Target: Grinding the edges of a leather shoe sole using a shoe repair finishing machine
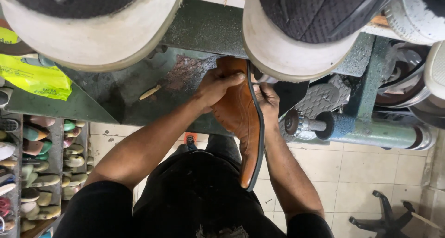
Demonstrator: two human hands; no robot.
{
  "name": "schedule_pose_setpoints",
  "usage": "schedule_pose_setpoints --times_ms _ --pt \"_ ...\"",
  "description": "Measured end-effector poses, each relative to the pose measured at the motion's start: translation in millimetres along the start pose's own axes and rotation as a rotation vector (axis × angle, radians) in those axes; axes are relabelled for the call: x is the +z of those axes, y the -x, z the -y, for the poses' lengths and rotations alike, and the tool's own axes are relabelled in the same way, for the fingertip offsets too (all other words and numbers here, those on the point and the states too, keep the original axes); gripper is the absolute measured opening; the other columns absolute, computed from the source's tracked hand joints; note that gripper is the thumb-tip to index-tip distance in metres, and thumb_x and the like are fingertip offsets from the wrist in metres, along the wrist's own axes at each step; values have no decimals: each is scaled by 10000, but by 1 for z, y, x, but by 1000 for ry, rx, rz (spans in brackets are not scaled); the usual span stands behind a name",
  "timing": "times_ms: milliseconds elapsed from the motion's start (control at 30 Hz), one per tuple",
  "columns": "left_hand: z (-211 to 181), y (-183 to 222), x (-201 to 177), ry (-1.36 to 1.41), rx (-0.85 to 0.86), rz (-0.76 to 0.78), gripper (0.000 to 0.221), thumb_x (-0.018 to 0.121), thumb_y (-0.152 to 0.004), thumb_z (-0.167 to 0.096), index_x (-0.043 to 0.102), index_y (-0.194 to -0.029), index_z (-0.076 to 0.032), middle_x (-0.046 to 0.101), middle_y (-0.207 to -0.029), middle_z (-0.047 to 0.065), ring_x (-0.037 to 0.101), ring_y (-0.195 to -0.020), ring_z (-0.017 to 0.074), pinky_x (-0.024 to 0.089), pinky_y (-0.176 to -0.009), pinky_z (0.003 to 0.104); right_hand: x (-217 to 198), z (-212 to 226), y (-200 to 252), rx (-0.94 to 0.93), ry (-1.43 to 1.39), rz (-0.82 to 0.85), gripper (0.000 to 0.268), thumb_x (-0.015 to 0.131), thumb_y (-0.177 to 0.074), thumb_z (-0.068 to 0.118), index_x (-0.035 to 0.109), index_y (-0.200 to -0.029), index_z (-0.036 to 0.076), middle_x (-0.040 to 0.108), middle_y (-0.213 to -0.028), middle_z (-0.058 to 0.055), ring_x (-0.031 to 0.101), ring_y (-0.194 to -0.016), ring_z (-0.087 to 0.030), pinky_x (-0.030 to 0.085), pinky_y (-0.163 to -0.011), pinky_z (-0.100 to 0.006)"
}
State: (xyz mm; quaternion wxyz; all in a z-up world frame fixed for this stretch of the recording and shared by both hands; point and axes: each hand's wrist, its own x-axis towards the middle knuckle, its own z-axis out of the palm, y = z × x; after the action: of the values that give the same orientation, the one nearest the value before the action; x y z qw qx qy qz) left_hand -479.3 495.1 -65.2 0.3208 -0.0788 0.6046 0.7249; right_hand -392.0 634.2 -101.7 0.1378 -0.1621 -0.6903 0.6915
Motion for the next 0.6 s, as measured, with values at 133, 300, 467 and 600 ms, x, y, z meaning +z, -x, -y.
schedule_pose_setpoints --times_ms 133,300,467,600 --pt "-17 -9 7 -9 -48 -8 652 905 -728 -387 696 -1165 49 728 -973 231 743 -937 352 592 -814 476 -1 -16 -17 33 98 -22 173 660 -1037 176 774 -1060 47 664 -820 -53 553 -779 -129 479 -723 -337" --pt "-28 0 9 -29 -66 -11 702 897 -715 -427 698 -1193 47 723 -1045 244 725 -1020 379 579 -847 494 -12 -32 -23 -20 267 -44 201 681 -1024 151 779 -1007 -23 679 -757 -169 582 -774 -195 469 -708 -421" --pt "-30 38 10 -114 -74 -21 739 881 -709 -466 703 -1208 49 719 -1116 255 708 -1090 382 580 -894 486 7 51 15 -13 30 23 250 656 -1027 116 704 -1260 39 717 -1119 -135 584 -1060 -157 538 -887 -386" --pt "3 56 -10 -97 27 143 551 864 -808 -414 732 -1144 3 714 -1046 284 700 -945 403 580 -876 495 -6 36 47 -47 -12 4 353 652 -1027 105 630 -1373 40 703 -1230 -144 552 -1141 -152 522 -976 -405"
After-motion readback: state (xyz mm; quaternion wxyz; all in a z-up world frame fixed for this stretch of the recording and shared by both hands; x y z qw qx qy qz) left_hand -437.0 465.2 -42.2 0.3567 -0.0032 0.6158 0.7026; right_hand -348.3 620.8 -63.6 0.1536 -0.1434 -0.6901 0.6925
